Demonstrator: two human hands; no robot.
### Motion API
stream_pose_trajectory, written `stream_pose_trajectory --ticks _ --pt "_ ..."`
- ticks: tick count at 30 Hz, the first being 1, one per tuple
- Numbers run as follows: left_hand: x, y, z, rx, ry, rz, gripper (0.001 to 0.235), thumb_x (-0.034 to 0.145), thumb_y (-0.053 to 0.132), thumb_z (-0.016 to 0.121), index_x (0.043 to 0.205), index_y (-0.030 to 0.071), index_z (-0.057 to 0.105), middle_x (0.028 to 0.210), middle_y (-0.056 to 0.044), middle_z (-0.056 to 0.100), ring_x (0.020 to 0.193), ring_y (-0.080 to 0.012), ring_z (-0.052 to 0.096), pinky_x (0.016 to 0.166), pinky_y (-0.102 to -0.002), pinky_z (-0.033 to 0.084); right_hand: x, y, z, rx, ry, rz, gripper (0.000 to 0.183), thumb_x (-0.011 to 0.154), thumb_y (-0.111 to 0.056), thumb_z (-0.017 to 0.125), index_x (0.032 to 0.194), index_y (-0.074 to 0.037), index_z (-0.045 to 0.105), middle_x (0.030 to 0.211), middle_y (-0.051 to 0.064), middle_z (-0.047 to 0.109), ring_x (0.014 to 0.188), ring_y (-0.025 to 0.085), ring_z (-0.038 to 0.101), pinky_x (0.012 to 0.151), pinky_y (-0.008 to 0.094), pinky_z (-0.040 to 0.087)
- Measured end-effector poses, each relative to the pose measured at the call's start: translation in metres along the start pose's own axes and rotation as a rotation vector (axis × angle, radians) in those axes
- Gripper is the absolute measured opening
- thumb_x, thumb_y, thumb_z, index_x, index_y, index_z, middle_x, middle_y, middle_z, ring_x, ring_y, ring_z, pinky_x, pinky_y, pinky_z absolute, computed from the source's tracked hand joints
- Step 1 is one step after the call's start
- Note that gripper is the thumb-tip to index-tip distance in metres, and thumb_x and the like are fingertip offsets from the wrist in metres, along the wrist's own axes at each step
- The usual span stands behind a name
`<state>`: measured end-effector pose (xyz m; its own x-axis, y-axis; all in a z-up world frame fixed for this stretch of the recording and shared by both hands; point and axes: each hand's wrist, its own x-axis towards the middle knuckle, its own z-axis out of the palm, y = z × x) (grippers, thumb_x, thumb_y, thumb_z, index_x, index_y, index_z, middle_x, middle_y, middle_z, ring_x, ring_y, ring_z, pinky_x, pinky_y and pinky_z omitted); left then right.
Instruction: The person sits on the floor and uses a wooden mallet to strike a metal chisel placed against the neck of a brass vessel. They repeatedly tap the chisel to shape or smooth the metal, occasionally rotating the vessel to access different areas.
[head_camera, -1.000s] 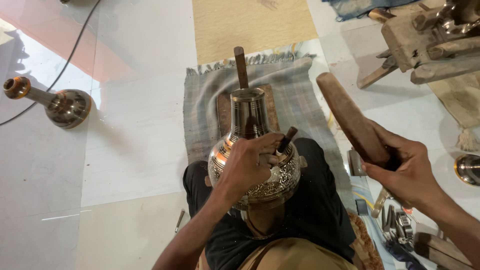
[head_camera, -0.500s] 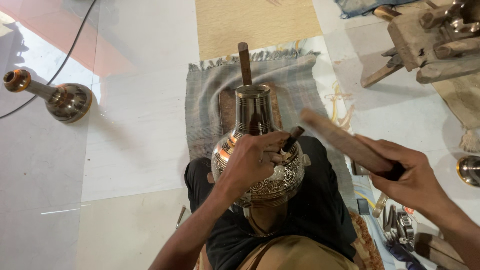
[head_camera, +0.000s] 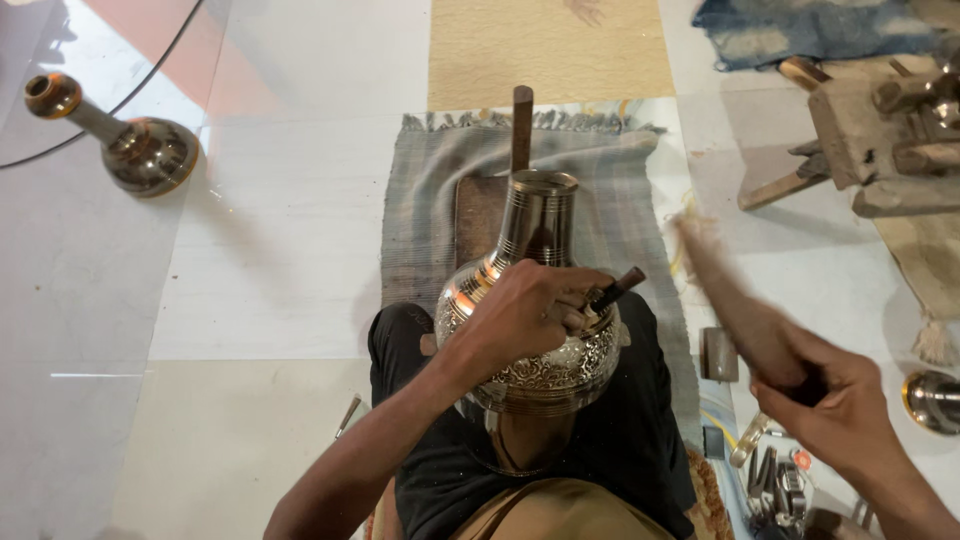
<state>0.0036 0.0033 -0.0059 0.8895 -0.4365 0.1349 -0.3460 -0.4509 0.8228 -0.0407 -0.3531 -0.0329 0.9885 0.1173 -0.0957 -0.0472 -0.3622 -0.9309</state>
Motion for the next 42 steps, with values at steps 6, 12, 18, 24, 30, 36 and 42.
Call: stream_pose_trajectory --ticks 6,12,18,24,30,36,42 --pt "-0.005 0.002 0.002 -0.016 0.058 -0.009 0.053 0.079 -0.012 0.067 0.129 0.006 0.068 0.102 -0.017 0.078 0.084 -0.0214 0.080 0.065 -0.028 0.067 0.002 -0.007 0.004 -0.042 0.079 -0.035 0.078 0.072 0.013 0.073 0.148 0.003 0.055 0.131 0.016 0.070 0.112 0.017 0.067 0.101 0.032 0.053" --pt "0.004 -0.007 0.001 -0.021 0.004 0.035 0.056 0.075 -0.010 0.071 0.127 0.008 0.069 0.100 -0.016 0.080 0.085 -0.0219 0.081 0.070 -0.031 0.067 -0.001 0.004 -0.002 -0.145 0.112 -0.066 0.073 0.075 0.011 0.076 0.145 0.004 0.056 0.132 0.015 0.068 0.114 0.018 0.066 0.101 0.032 0.053" --pt "-0.003 -0.008 0.003 -0.025 0.056 0.059 0.067 0.066 -0.015 0.066 0.129 0.007 0.068 0.103 -0.017 0.079 0.089 -0.0231 0.080 0.075 -0.032 0.067 -0.005 0.000 -0.004 -0.171 0.039 0.026 0.073 0.072 0.016 0.074 0.142 0.002 0.060 0.122 0.015 0.073 0.106 0.018 0.069 0.095 0.033 0.055" --pt "0.003 -0.014 0.004 -0.016 0.013 0.096 0.061 0.069 -0.012 0.069 0.127 0.008 0.070 0.098 -0.013 0.081 0.079 -0.0193 0.080 0.066 -0.031 0.065 -0.009 -0.013 0.009 -0.068 0.020 -0.043 0.080 0.070 0.018 0.069 0.147 0.002 0.057 0.135 0.013 0.069 0.113 0.016 0.066 0.096 0.032 0.054" --pt "0.004 -0.012 0.002 -0.035 -0.028 0.007 0.055 0.072 -0.009 0.072 0.125 0.009 0.071 0.099 -0.010 0.081 0.077 -0.0166 0.079 0.059 -0.031 0.064 -0.011 -0.029 0.015 -0.240 0.050 0.026 0.082 0.072 0.020 0.071 0.149 -0.004 0.058 0.116 0.015 0.073 0.099 0.016 0.067 0.088 0.032 0.054" --pt "0.002 -0.013 -0.002 -0.049 -0.006 0.079 0.057 0.071 -0.013 0.069 0.123 0.008 0.073 0.100 -0.011 0.081 0.080 -0.0163 0.079 0.070 -0.030 0.065 -0.008 -0.026 0.016 -0.177 0.065 -0.001 0.078 0.074 0.016 0.070 0.148 -0.005 0.058 0.116 0.015 0.073 0.102 0.016 0.067 0.091 0.030 0.054" --pt "0.002 -0.015 -0.008 -0.114 -0.044 0.108 0.062 0.068 -0.017 0.061 0.124 0.006 0.072 0.104 -0.013 0.080 0.085 -0.0161 0.079 0.076 -0.028 0.067 -0.013 -0.016 0.018 -0.114 0.074 -0.018 0.076 0.073 0.012 0.069 0.147 0.003 0.057 0.125 0.016 0.070 0.104 0.016 0.066 0.088 0.029 0.054"
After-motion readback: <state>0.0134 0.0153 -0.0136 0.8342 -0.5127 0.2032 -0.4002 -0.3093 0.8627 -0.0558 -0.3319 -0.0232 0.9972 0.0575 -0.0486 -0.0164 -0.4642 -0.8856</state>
